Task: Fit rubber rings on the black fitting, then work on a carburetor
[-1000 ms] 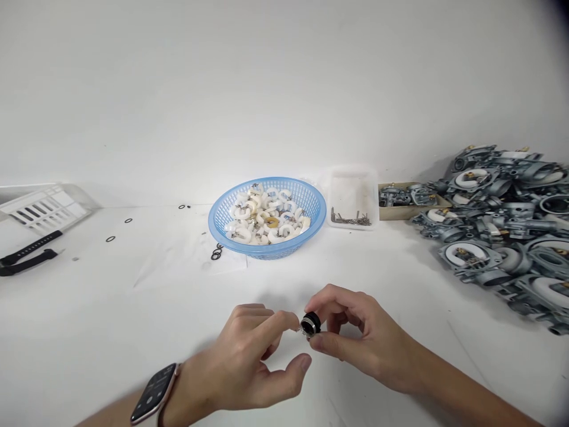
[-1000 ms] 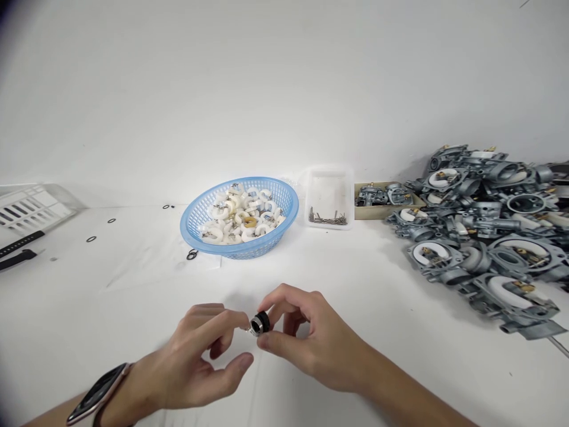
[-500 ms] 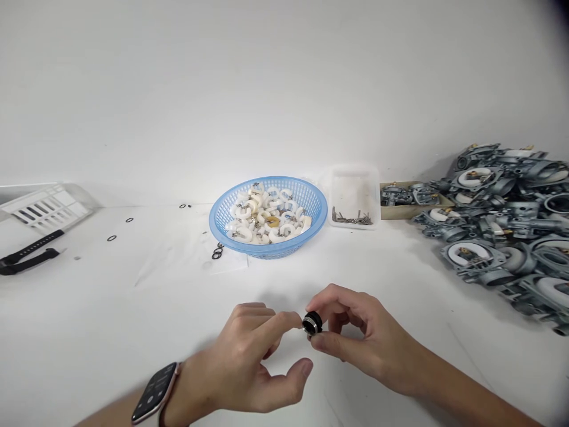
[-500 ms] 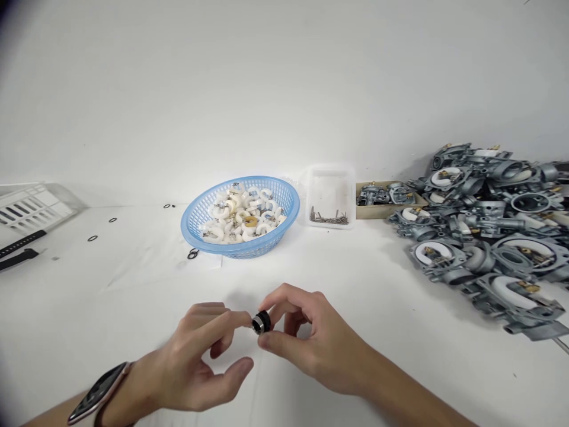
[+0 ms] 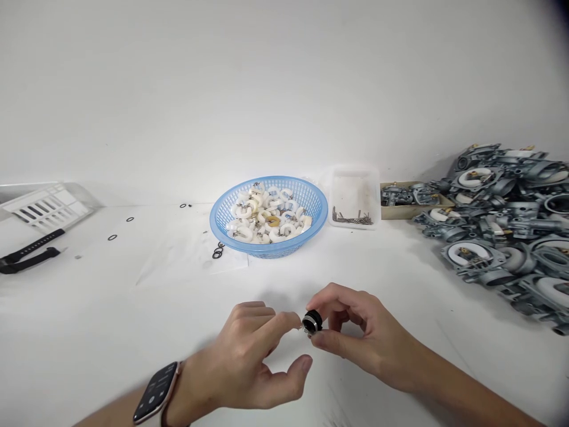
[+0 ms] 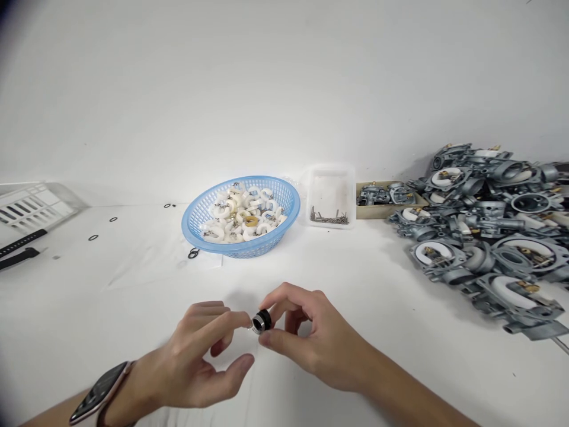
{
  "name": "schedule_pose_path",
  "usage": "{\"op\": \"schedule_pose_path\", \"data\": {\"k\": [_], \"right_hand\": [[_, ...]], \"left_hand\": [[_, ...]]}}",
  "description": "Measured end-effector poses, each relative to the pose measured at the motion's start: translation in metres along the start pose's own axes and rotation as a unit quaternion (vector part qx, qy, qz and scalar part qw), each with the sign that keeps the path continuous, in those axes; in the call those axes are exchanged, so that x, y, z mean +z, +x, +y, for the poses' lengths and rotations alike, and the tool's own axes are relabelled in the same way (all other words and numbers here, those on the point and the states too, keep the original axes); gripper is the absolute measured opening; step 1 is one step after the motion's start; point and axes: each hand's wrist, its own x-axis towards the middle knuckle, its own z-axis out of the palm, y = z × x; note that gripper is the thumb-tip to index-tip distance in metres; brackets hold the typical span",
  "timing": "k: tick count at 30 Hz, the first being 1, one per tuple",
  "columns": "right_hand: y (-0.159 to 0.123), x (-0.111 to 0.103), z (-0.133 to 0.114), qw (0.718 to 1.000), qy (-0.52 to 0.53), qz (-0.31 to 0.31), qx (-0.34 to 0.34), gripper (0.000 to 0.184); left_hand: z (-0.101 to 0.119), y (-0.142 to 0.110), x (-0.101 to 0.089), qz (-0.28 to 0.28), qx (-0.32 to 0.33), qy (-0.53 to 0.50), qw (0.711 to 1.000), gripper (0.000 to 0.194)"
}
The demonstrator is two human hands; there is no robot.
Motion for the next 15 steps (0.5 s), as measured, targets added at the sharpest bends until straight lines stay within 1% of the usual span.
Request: {"op": "schedule_pose_path", "data": {"k": [5,9,15], "right_hand": [[-0.0002,0.0006,-0.0007,1.0,-0.002,-0.001,0.004,0.019],[-0.0009,0.0013,-0.0013,1.0,0.003,-0.001,-0.002,0.019],[-0.0013,0.0011,-0.0018,1.0,0.005,-0.006,0.006,0.017]], "left_hand": [[-0.0008,0.001,0.0003,0.007,0.002,-0.001,1.0,0.025],[-0.0008,0.0029,0.0002,0.001,0.002,0.002,1.0,0.025],[-0.0018,0.0021,0.0011,0.011,0.016,0.009,1.0,0.026]]}}
